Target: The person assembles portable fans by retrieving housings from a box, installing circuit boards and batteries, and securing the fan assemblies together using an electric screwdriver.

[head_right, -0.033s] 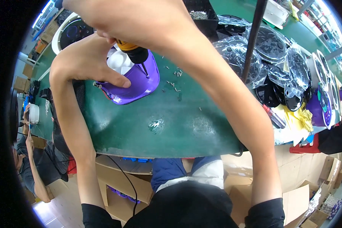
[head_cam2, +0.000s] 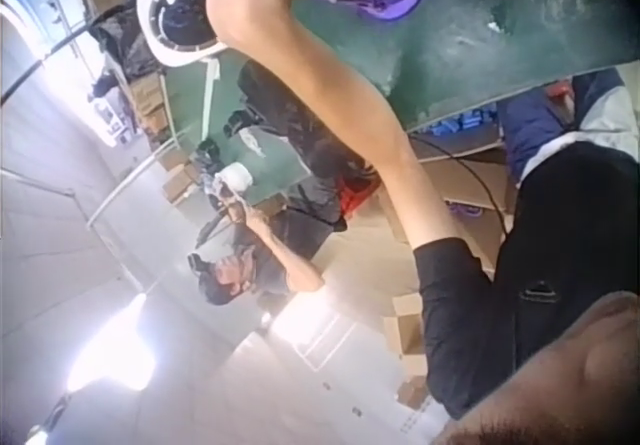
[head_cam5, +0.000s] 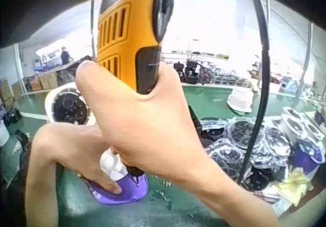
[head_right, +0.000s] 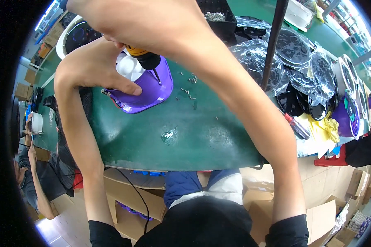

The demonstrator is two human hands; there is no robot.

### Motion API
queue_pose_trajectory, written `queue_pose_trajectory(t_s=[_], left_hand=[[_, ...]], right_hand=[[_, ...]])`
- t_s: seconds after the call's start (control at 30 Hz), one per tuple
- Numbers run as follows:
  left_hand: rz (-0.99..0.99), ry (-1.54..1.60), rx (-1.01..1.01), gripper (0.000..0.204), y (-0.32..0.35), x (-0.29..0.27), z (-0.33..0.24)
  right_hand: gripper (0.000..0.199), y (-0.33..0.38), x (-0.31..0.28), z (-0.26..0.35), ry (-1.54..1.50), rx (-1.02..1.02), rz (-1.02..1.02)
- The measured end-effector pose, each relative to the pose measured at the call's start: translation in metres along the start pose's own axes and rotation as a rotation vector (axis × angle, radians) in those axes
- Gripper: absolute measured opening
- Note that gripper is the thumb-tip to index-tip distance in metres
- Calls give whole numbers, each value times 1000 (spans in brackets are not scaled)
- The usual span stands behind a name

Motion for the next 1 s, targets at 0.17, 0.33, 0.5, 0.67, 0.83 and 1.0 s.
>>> queue_pose_trajectory(t_s=[0.17,0.33,0.5,0.67,0.83,1.0], left_hand=[[-24,7,-52,95,0,0,1],[-25,45,2,96,0,1,3],[-74,1,129,104,2,3,15],[-211,-98,-87,104,9,-11,12],[-72,-103,-296,107,7,0,26],[-224,-112,232,104,14,-6,-9]], right_hand=[[21,-2,-1,6,-62,-172,12],[18,-2,-2,3,-132,-239,-30],[21,-3,-23,31,242,-327,-108],[22,-2,-55,27,188,-247,-265],[22,-6,-45,20,40,-207,-117],[20,-10,-35,15,4,-297,-65]])
Point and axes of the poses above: each hand's wrist, its own y-axis away from the middle knuckle, its own x-axis out of the palm, z = x × y, the point moved 9 cm from there along -y, towards the middle knuckle
